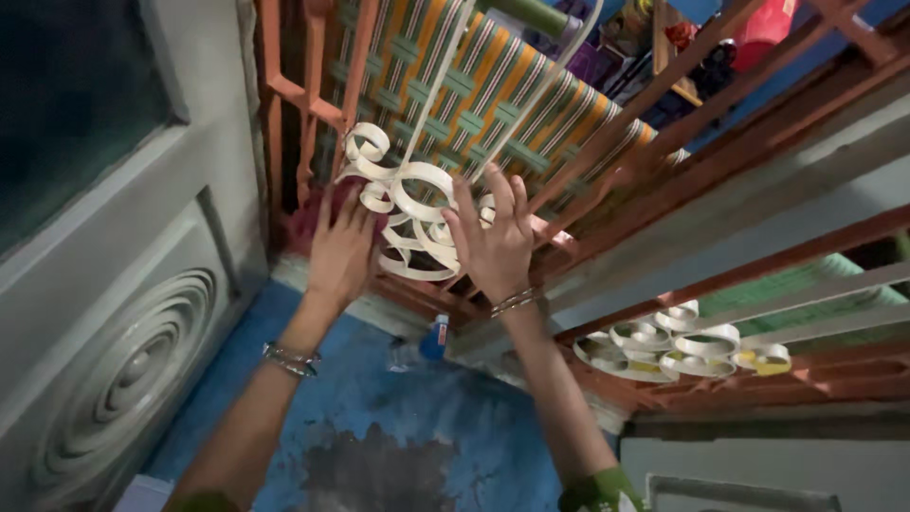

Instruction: The person wipes a metal window grille with a red cloth. They move the cloth along the vertical bars and decorative white scrollwork, cleaning different sections of the grille from top to bottom.

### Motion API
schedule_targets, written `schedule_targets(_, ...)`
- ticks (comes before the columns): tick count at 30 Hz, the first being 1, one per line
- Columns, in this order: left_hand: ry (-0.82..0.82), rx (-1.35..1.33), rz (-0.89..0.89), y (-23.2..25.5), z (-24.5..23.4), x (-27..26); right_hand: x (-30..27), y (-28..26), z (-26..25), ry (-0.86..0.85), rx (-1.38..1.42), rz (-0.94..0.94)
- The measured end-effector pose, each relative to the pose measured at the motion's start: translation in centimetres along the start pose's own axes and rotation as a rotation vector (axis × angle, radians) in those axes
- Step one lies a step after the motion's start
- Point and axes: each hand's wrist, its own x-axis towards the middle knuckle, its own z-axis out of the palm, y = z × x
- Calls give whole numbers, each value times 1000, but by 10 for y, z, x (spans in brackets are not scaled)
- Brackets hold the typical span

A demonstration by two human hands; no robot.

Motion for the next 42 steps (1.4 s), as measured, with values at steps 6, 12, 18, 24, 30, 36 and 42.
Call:
schedule_targets(6, -89, 129, 52, -5, -5, -20, 20, -21, 1, 0, 79, 125)
schedule_targets(12, -185, 253, 70, -5, -3, -6, 22, -33, -11, -171, -152, 82)
schedule_targets(18, -220, 164, -6, 8, 0, -30, 24, -45, -17, -138, -141, 156)
schedule_targets(24, -232, 257, 46, -5, 4, -3, 21, -51, -4, -153, -128, 219)
schedule_targets(30, -126, -25, -121, 24, 0, -31, 11, -43, 4, -184, -150, 188)
schedule_targets(36, -171, -45, -58, 6, 10, -3, -2, -33, 29, -177, -195, 184)
schedule_targets(42, -81, -22, -159, 32, 9, -30, -18, -30, 47, -198, -184, 244)
